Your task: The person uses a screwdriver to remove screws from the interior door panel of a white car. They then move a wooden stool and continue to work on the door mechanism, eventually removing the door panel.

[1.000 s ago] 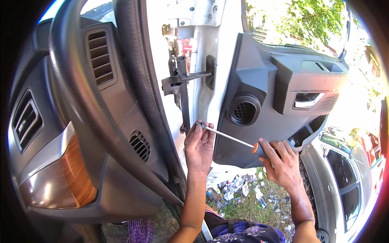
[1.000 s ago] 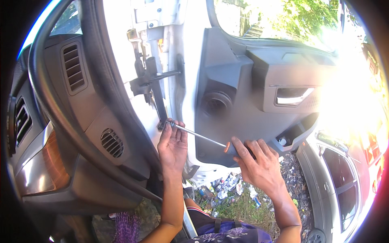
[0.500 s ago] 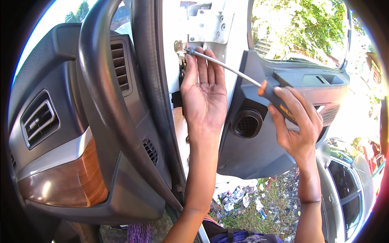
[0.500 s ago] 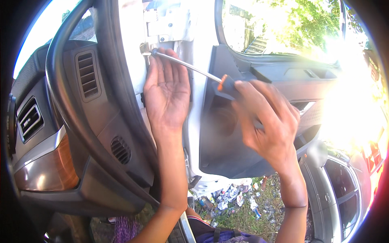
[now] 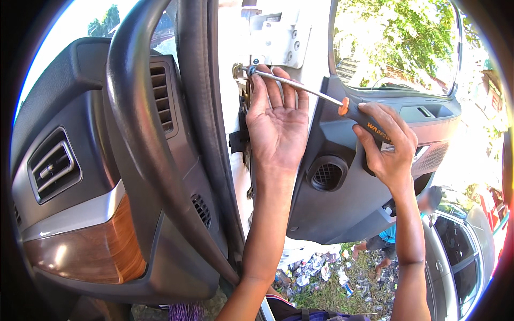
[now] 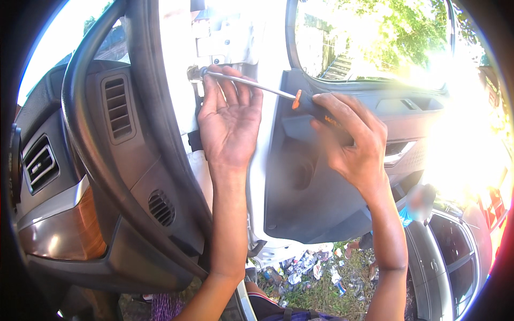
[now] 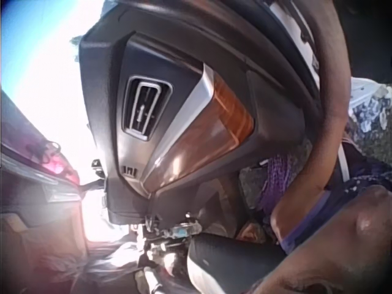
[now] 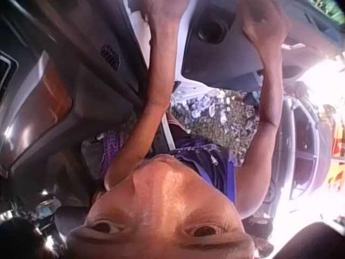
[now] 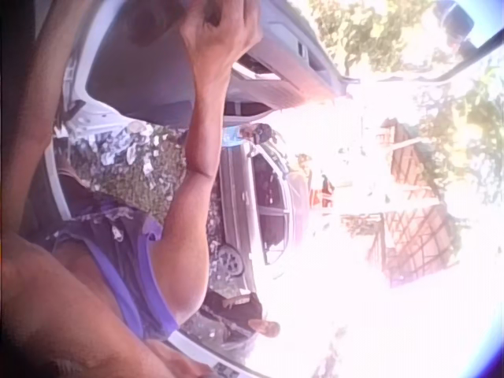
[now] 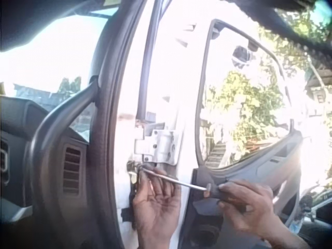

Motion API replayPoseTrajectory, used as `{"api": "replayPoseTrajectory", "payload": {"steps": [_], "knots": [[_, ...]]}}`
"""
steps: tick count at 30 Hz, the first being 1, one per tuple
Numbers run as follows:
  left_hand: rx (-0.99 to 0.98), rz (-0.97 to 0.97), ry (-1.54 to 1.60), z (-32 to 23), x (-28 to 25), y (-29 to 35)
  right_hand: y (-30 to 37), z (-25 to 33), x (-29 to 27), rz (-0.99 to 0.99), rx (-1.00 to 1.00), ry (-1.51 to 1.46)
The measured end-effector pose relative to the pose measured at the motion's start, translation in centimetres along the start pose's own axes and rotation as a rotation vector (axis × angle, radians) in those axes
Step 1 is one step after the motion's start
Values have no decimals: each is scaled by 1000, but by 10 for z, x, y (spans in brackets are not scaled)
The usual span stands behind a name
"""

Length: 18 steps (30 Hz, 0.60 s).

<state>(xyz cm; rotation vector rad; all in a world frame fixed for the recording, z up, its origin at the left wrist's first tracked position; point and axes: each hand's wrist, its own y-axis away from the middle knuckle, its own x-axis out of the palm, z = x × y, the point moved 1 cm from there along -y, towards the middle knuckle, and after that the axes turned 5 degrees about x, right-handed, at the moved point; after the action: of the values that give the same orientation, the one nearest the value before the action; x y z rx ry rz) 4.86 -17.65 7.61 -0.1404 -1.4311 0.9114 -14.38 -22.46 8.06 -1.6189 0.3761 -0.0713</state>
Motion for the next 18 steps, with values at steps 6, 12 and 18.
{"api": "replayPoseTrajectory", "payload": {"steps": [6,12,18], "knots": [[-23,58,31,-1,-4,-3,-9,-3,0,-8,-89,45],[35,188,4,4,-19,-13,-12,-9,-2,-30,-209,139],[157,405,-189,15,-31,-16,-20,-26,4,-121,-448,264]]}}
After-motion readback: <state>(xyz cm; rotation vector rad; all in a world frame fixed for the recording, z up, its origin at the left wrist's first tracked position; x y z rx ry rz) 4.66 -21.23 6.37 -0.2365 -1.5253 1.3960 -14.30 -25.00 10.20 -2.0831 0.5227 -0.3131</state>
